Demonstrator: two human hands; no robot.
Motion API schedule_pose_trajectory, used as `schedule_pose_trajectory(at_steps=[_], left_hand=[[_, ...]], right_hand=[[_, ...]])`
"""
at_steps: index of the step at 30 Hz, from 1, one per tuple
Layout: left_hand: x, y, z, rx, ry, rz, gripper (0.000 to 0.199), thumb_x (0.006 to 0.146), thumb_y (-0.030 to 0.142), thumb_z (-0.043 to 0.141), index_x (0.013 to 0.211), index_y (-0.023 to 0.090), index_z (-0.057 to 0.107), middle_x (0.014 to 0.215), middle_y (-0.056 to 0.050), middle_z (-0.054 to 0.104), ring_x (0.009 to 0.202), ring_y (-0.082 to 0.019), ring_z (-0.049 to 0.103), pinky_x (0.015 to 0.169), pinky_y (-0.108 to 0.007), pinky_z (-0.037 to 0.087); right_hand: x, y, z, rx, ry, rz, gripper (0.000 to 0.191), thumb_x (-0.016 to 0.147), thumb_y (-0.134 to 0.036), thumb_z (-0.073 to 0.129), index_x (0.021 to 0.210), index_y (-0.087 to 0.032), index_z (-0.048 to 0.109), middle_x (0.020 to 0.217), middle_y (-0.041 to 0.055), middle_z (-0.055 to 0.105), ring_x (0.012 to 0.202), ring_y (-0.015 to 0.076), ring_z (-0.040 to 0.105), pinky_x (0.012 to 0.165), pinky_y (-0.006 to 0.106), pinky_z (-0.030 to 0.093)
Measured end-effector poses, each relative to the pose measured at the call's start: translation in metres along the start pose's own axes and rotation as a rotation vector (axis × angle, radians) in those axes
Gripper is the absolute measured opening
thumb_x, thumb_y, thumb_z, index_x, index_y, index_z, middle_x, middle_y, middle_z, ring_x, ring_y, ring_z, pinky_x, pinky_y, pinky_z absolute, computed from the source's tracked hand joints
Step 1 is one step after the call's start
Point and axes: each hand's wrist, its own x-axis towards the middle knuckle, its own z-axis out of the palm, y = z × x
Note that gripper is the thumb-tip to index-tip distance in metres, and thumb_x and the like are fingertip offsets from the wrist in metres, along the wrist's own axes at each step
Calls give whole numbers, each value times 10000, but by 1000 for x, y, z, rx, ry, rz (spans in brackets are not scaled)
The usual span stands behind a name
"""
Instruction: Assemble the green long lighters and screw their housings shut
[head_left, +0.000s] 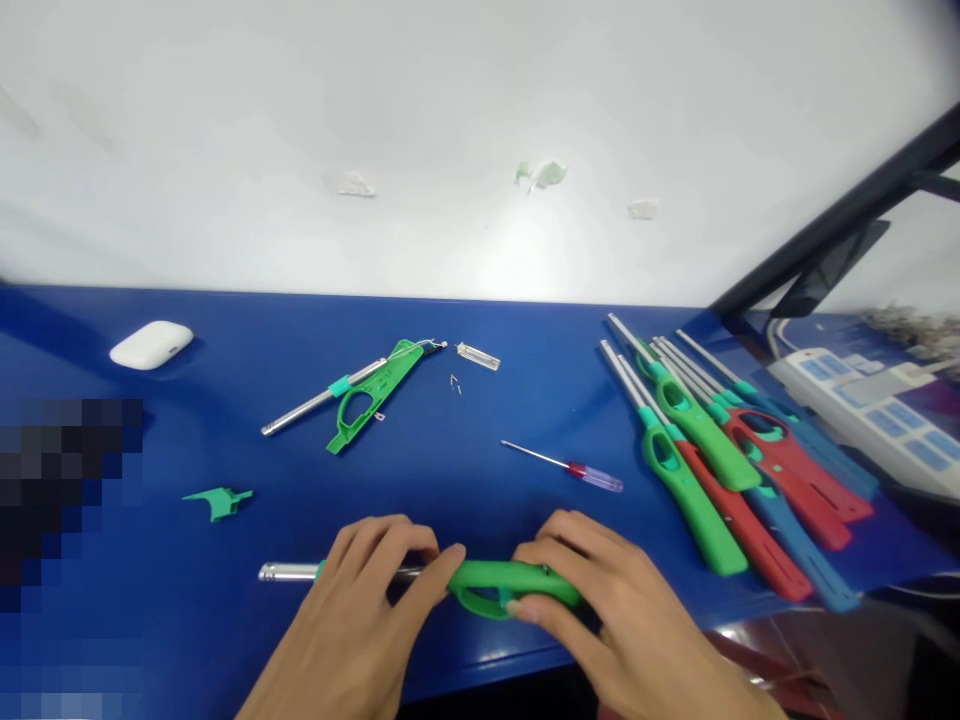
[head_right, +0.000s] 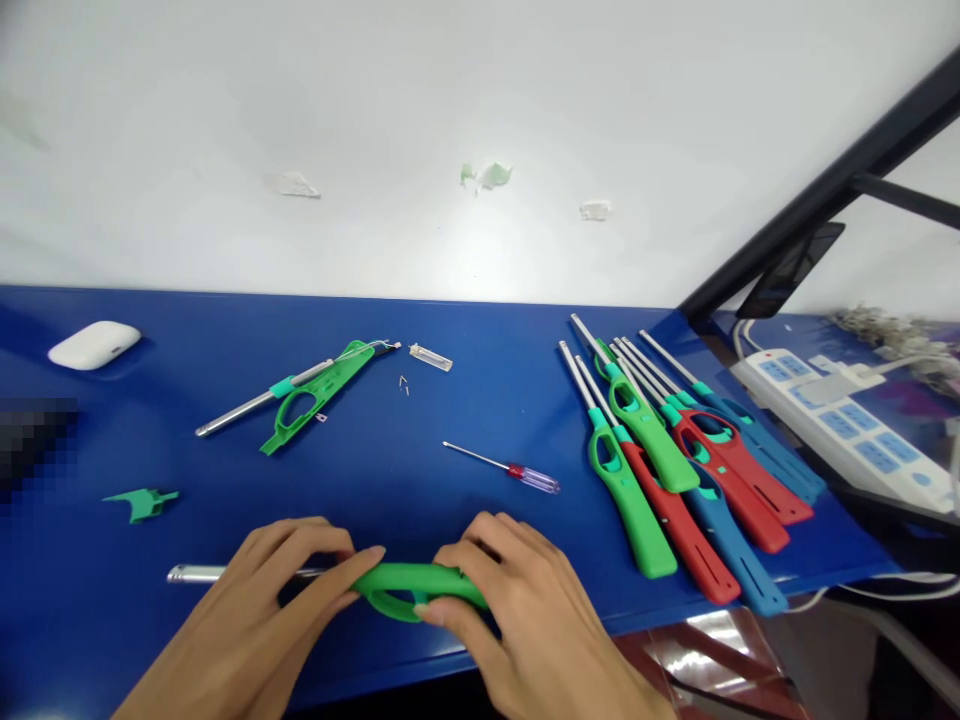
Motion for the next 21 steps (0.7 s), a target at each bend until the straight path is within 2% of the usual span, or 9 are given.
schedule_pose_trajectory(at_steps=[3,5,8,10,13,16,19,21], left_hand=[[3,1,0,27,33,-34,357,1038,204,450,1352,182,618,1185,-96,700,1130,-276,568,934,-433,462],[8,2,-2,-28,34,-46,294,1048,243,470,1265,196,663,1103,-55,731,1063,-254,607,938,-437,445],[18,4,-3,-180,56,-61,234,1012,130,491,981,213,708,875,18,726,840,-175,639,852,-389,441],[23,6,-3,-224,107,-67,247,989,76,494,924,205,694,828,28,723,789,-159,645,836,-386,437],[25,10,-3,-174,139,-52,228,1010,101,499,1068,186,703,899,0,752,950,-204,683,953,-430,436],[19,10,-8,-97,114,-63,281,1022,179,539,1281,173,646,1100,-40,752,1215,-250,612,1085,-467,385],[4,-4,-22,-2,60,-139,443,1007,196,567,1447,222,529,1319,-61,667,1365,-279,484,1117,-489,355],[-10,-21,-34,79,65,-223,494,989,188,585,1467,286,506,1367,-51,619,1375,-313,461,1108,-534,362]], right_hand=[[1,-1,1,45,33,1,151,1030,-335,561,1115,-297,678,1014,-12,732,926,188,711,844,325,584],[-2,-2,2,42,54,-18,159,1037,-334,542,1103,-291,679,984,-14,742,876,178,719,794,302,586],[-8,-1,7,-44,172,-59,237,1056,-386,489,1140,-290,688,1010,-1,765,942,201,740,837,330,596],[-10,1,10,-104,250,-72,274,1055,-419,485,1168,-286,696,1049,18,772,1007,227,742,858,362,604],[-7,5,11,-110,213,-118,257,1053,-383,498,1139,-270,712,972,23,773,892,208,759,738,323,623],[-4,10,8,-141,239,-155,289,1057,-401,480,1102,-263,731,931,21,784,826,202,770,692,310,633],[-5,15,7,-214,319,-128,331,1044,-478,486,1087,-285,751,989,12,804,911,238,784,730,340,650],[-7,16,6,-220,306,-108,331,1039,-493,491,1084,-301,757,997,-3,807,928,236,785,726,333,657]])
